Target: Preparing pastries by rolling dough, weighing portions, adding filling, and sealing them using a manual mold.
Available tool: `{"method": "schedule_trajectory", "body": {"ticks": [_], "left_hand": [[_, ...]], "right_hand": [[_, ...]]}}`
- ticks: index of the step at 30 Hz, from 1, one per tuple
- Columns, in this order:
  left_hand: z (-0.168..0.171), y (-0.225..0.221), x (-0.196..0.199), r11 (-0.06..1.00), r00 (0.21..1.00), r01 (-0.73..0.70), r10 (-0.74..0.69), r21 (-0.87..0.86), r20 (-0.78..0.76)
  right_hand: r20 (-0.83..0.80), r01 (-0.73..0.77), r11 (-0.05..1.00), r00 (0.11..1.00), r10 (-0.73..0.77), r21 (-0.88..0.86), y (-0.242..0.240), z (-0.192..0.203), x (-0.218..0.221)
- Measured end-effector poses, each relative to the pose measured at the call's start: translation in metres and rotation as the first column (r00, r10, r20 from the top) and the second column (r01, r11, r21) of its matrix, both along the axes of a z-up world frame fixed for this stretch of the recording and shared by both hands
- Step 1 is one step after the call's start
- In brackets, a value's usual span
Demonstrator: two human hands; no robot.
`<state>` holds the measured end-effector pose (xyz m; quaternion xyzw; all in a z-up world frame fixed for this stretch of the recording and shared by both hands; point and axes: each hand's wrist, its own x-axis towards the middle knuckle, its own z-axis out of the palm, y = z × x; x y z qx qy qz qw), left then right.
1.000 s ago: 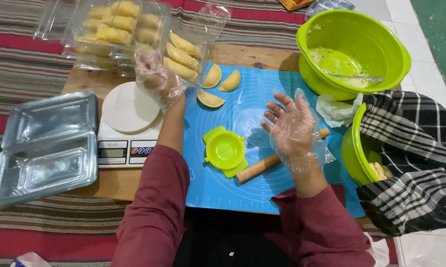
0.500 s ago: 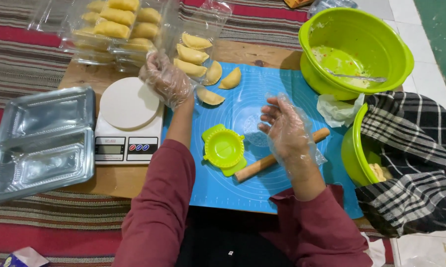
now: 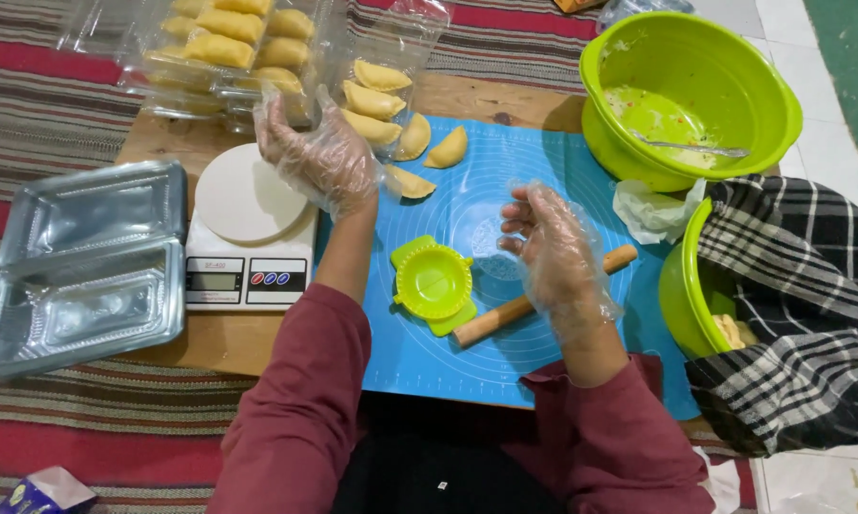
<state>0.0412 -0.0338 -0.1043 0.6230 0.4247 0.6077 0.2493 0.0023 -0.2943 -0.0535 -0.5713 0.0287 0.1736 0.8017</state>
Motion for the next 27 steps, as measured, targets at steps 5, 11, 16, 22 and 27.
{"method": "schedule_trajectory", "body": {"ticks": [5,11,16,22,27], "left_hand": [[0.006,-0.043,-0.039,0.948,0.982,0.188,-0.188,0.258,-0.026],[0.038,-0.073,-0.141,0.479,0.554,0.832,-0.71,0.278,-0.435],[0.036,-0.01,-0.192,0.559,0.566,0.785,-0.472,0.267,-0.676],[0.074,0.074,-0.249,0.949,0.278,0.304,-0.178,-0.09,-0.944],[0.119,0.059,-0.287,0.802,0.158,0.067,-0.595,-0.593,-0.788]], "right_hand": [[0.0,0.032,0.999,0.999,-0.032,-0.014,0.0,0.002,0.002],[0.011,0.015,1.0,1.0,-0.015,-0.002,-0.007,-0.017,0.015],[0.014,0.042,0.997,0.999,-0.041,-0.066,-0.003,-0.017,0.014],[0.033,0.055,0.994,0.998,-0.052,-0.096,0.0,-0.029,0.019],[0.077,0.055,0.981,0.996,-0.041,-0.188,0.003,-0.036,0.021]]}}
